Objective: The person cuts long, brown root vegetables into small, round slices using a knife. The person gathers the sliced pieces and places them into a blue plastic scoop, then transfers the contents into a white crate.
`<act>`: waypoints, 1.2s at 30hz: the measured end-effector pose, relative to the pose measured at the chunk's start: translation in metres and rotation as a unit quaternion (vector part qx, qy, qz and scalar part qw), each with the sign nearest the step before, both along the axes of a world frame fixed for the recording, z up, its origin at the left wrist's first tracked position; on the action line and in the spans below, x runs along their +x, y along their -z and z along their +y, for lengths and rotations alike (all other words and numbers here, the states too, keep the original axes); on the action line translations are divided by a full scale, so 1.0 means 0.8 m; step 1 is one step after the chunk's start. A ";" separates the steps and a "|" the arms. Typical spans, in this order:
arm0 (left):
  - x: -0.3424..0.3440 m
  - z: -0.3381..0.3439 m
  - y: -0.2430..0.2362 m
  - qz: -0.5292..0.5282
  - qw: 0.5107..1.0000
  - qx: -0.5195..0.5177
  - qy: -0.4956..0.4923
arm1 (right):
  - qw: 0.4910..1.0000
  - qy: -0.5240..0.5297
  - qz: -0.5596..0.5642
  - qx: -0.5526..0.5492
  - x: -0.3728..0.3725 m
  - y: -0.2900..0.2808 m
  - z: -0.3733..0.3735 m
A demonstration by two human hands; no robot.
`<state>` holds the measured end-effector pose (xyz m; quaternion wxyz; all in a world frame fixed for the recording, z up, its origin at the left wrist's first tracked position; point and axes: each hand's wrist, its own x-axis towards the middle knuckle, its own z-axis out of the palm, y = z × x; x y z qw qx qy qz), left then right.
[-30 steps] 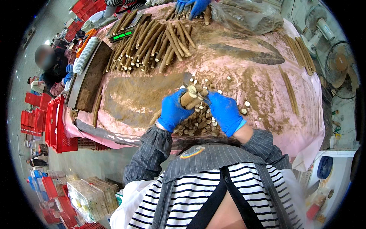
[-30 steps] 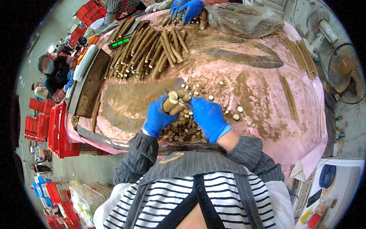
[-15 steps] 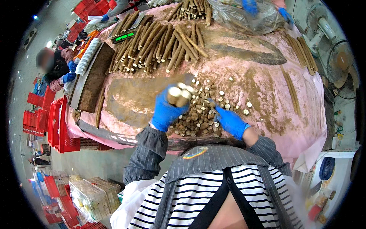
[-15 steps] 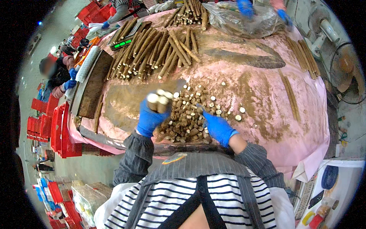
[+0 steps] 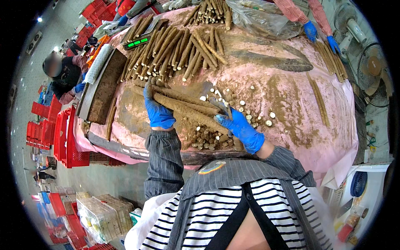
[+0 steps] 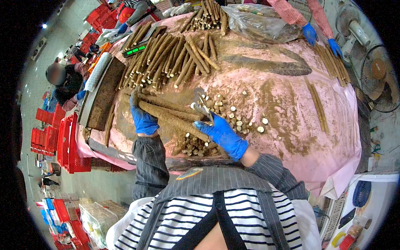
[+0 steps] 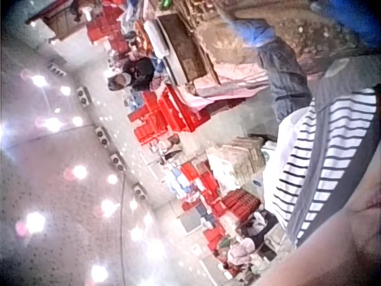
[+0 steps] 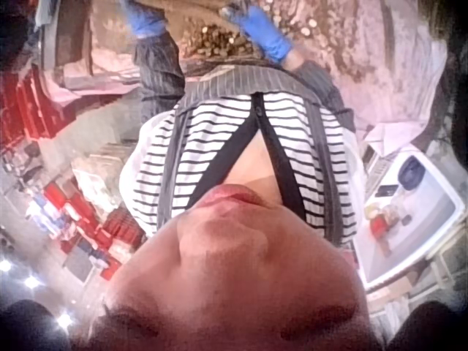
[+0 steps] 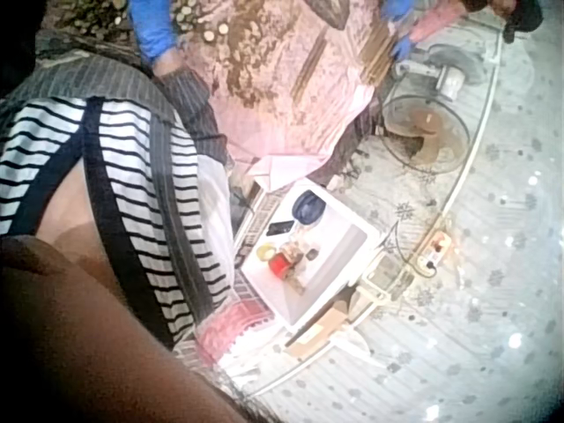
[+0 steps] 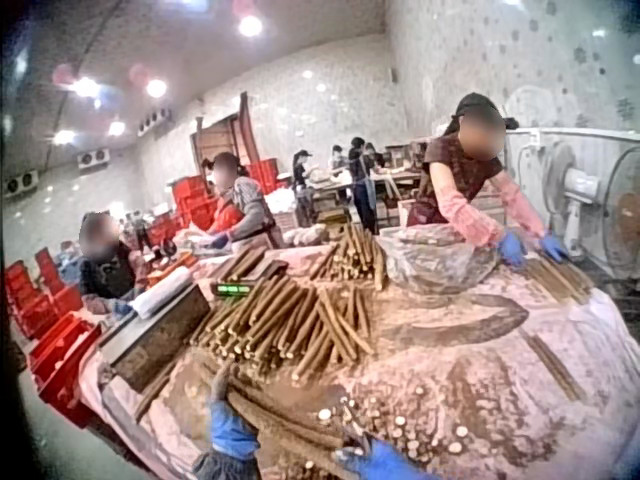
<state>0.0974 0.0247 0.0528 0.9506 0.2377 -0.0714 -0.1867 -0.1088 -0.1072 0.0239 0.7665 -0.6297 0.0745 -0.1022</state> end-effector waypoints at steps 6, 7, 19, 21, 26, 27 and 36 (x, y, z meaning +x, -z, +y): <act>0.012 0.006 0.030 -0.010 0.998 0.049 -0.038 | 0.999 0.013 0.036 0.036 -0.004 -0.032 0.017; 0.008 0.008 0.030 -0.009 0.997 0.061 -0.045 | 0.996 0.008 0.079 0.047 -0.005 -0.040 0.019; -0.095 -0.022 0.043 0.099 0.980 0.088 0.151 | 0.992 0.085 0.076 0.047 -0.022 -0.018 0.006; -0.078 -0.009 0.040 0.099 0.974 0.069 0.194 | 0.989 0.035 0.124 0.073 -0.052 -0.004 0.000; -0.051 0.000 0.045 0.028 0.972 0.060 0.225 | 0.971 0.034 0.226 0.070 -0.080 0.055 0.020; -0.054 0.002 0.042 0.005 0.970 0.055 0.236 | 0.983 0.061 0.175 -0.015 -0.078 0.049 0.021; -0.086 -0.014 0.034 -0.007 0.974 0.218 0.055 | 0.923 0.104 0.000 -0.372 -0.040 0.019 0.027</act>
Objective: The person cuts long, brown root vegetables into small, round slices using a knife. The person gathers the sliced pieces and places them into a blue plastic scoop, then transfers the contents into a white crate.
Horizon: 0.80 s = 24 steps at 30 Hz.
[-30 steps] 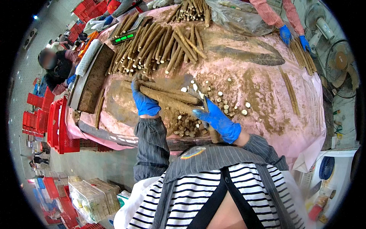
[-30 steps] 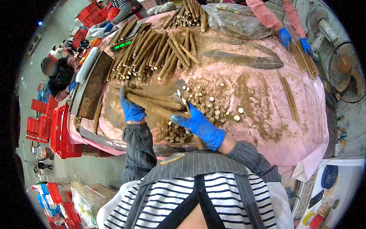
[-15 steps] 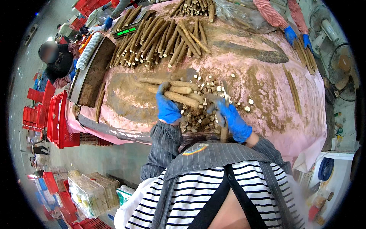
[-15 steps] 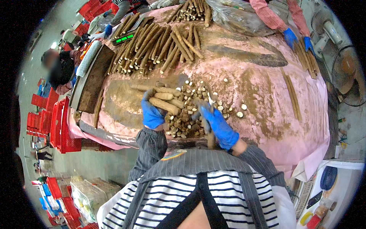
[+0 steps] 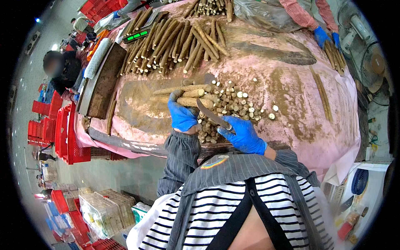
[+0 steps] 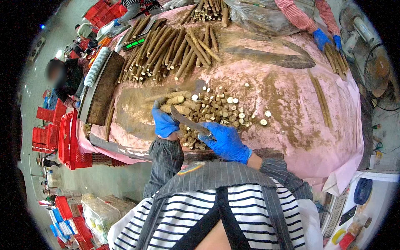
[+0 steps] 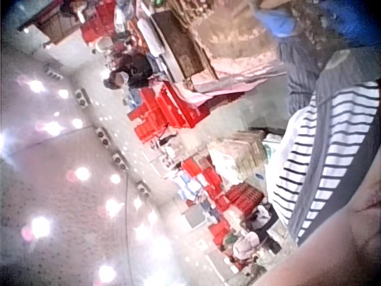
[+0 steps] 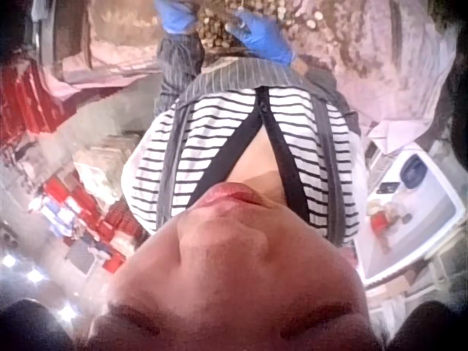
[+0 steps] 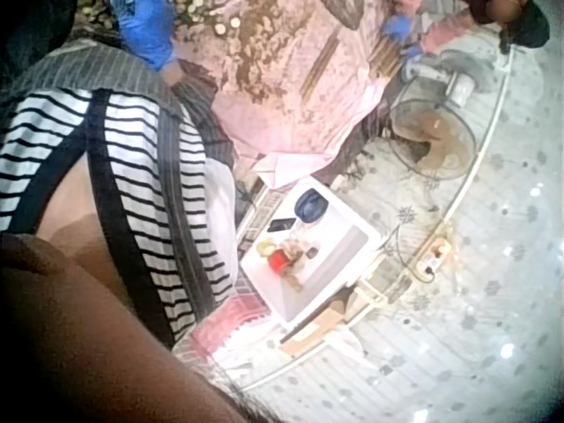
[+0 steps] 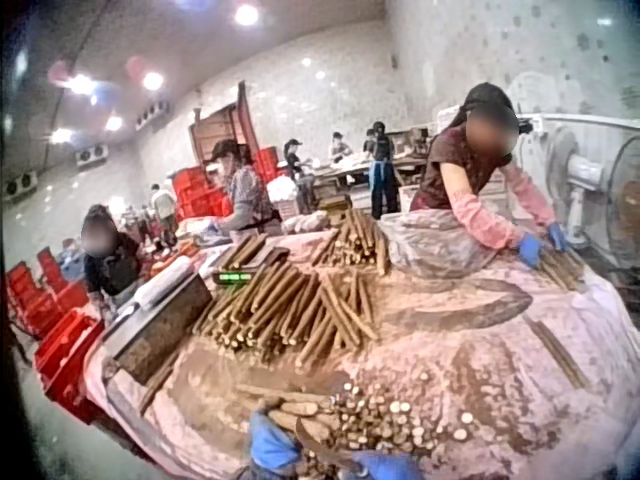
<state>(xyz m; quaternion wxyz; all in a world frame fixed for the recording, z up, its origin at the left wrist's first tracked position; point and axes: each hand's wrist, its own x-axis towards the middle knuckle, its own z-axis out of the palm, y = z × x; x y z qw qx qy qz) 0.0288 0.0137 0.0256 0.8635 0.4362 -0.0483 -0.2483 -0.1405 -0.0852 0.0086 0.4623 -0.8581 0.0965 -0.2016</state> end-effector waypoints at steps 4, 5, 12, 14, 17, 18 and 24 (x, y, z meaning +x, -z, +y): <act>-0.002 0.002 0.008 -0.029 0.999 0.026 -0.019 | 0.999 0.000 0.039 0.024 0.001 -0.002 0.002; -0.002 0.001 0.013 -0.085 0.995 0.047 -0.018 | 0.999 0.003 0.045 0.030 0.001 -0.003 0.002; -0.011 -0.011 -0.006 0.157 0.980 -0.123 0.018 | 0.993 0.030 0.018 0.113 0.006 0.009 0.000; -0.017 -0.012 -0.014 0.122 0.990 -0.066 0.027 | 0.993 0.038 0.022 0.107 0.007 0.016 -0.001; -0.005 -0.008 0.001 0.126 0.983 -0.090 0.101 | 0.990 0.067 -0.025 0.124 0.011 0.037 -0.004; 0.000 -0.006 0.007 0.137 0.975 -0.115 0.135 | 0.987 0.079 -0.009 0.142 0.011 0.043 -0.007; -0.008 -0.011 0.007 0.126 0.978 -0.107 0.125 | 0.944 0.130 0.038 0.300 0.010 -0.006 -0.037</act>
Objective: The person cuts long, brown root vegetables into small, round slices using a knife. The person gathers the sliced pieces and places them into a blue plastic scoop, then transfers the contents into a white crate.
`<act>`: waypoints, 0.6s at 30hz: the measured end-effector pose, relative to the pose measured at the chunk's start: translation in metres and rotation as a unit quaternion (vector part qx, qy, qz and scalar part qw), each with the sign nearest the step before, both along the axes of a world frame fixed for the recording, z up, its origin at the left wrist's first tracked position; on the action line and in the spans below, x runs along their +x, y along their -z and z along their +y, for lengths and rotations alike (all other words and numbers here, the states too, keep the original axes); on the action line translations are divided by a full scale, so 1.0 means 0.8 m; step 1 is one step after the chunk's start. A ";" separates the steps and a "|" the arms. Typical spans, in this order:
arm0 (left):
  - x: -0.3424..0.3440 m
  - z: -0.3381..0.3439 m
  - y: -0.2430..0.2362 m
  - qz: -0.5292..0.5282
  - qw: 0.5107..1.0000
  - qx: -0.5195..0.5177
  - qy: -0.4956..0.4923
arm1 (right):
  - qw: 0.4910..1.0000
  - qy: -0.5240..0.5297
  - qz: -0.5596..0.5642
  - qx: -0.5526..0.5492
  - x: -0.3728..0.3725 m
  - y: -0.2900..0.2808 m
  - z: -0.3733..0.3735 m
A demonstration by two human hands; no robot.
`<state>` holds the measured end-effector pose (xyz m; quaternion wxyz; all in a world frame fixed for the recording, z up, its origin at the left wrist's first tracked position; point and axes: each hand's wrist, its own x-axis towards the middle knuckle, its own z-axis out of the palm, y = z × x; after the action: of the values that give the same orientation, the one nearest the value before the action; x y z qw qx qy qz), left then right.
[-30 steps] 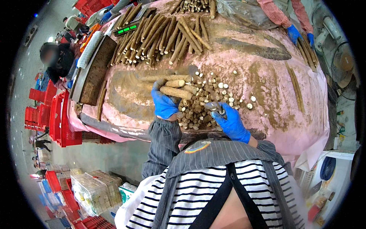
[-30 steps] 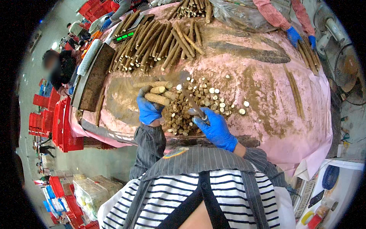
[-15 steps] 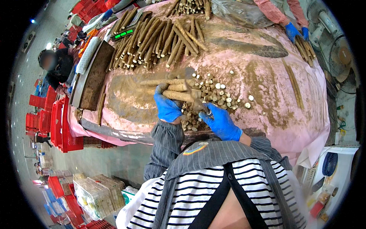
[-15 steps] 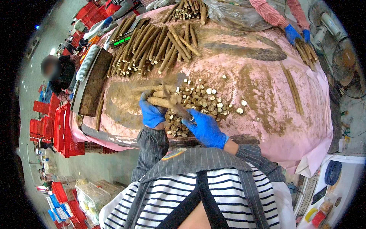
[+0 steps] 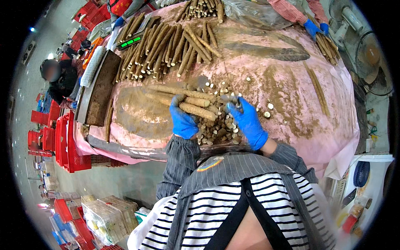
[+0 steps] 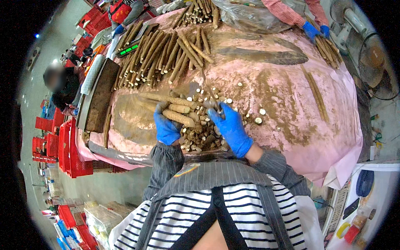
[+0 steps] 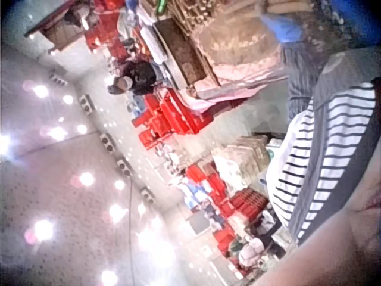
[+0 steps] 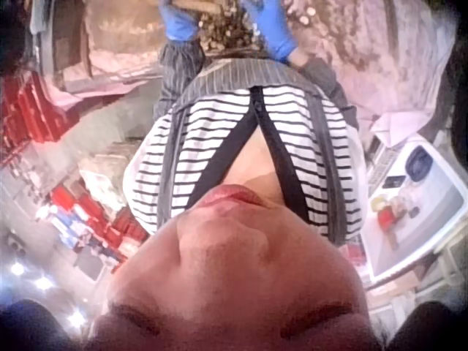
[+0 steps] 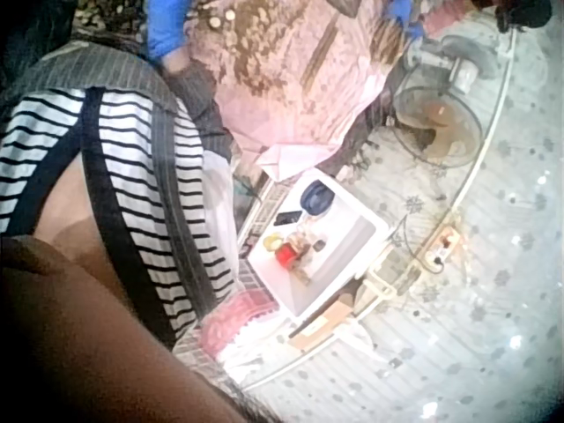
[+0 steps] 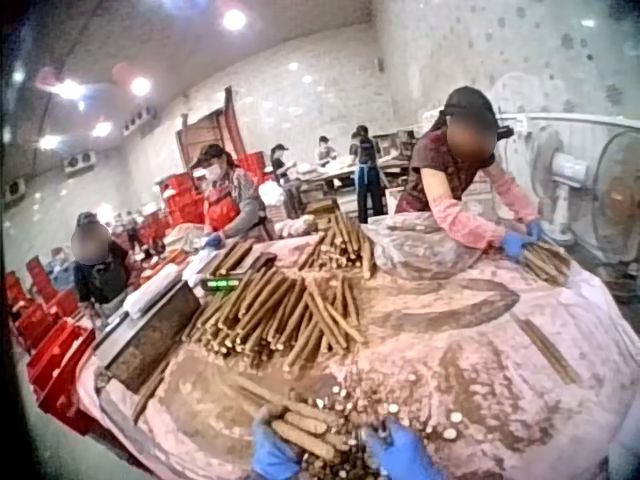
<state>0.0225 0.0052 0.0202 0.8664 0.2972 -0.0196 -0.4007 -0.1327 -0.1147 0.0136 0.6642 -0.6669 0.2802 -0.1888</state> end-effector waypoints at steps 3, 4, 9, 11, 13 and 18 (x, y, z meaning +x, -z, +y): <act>-0.007 -0.012 -0.002 -0.023 0.999 -0.021 -0.023 | 0.981 -0.030 -0.090 -0.168 0.020 -0.007 -0.015; -0.009 -0.014 -0.003 -0.033 0.999 -0.027 -0.031 | 0.989 -0.074 -0.049 -0.114 0.020 -0.015 -0.015; -0.014 -0.010 -0.014 -0.047 0.997 0.053 0.014 | 0.969 -0.125 -0.045 -0.207 0.024 -0.024 -0.022; -0.018 -0.011 -0.011 -0.112 0.993 0.011 0.044 | 0.977 -0.084 -0.035 -0.195 0.026 -0.029 -0.021; -0.019 -0.010 -0.005 -0.103 0.994 0.017 0.042 | 0.981 -0.109 -0.041 -0.154 0.024 -0.044 -0.023; -0.011 -0.003 -0.005 -0.013 0.998 -0.011 0.057 | 0.974 -0.038 -0.074 -0.211 0.007 -0.023 -0.026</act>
<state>0.0134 0.0027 0.0240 0.8450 0.2914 -0.0519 -0.4453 -0.1273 -0.1353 0.0323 0.5340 -0.7864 0.1582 -0.2673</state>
